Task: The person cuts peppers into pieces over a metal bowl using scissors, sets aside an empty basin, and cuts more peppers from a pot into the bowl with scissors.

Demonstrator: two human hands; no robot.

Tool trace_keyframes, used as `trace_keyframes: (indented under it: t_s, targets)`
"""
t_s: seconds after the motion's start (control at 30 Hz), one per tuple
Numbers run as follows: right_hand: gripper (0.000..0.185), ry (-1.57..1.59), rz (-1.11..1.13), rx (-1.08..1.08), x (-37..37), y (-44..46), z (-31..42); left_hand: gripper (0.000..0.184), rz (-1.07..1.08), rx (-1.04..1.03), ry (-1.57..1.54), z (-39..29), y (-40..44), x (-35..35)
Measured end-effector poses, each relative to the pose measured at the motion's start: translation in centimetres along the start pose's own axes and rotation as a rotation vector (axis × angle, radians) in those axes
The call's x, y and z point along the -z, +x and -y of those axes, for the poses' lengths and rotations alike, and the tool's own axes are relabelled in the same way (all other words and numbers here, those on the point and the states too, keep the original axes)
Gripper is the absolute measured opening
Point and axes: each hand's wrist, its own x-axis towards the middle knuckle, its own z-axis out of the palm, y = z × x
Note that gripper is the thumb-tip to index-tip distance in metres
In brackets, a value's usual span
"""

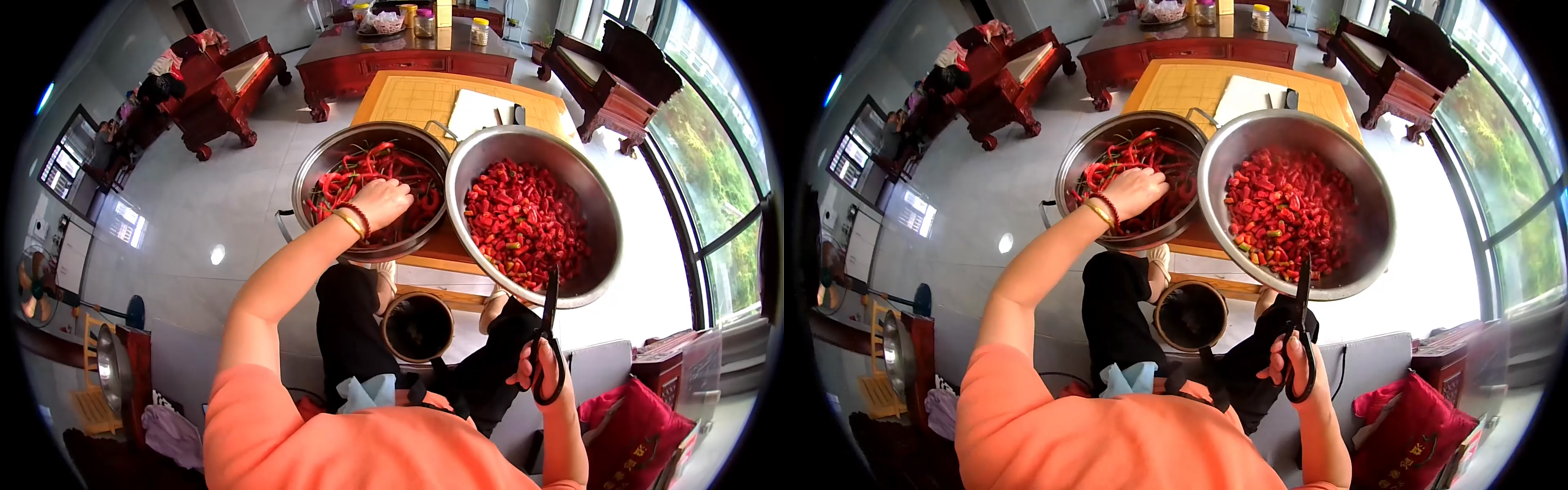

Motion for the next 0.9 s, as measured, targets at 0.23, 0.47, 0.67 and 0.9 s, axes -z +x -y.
trace_keyframes:
  t_s: [0.23,0.47,0.67,0.9]
  targets:
    - [0.040,0.025,-0.011,-0.023,0.8,-0.2,-0.3,0.007,-0.078,0.071,0.143,3.1,-0.2,3.3]
    - [0.041,0.056,0.077,0.001,0.5,0.5,-0.8,0.009,-0.638,0.461,-0.233,2.4,-0.6,12.0]
    - [0.046,-0.237,0.033,-0.055,0.0,1.1,0.0,0.007,-0.427,0.437,-1.033,-6.3,1.1,12.2]
    - [0.051,-0.733,-0.192,-0.039,2.4,-0.1,1.2,0.011,-0.198,0.215,-1.099,-10.4,2.7,13.1]
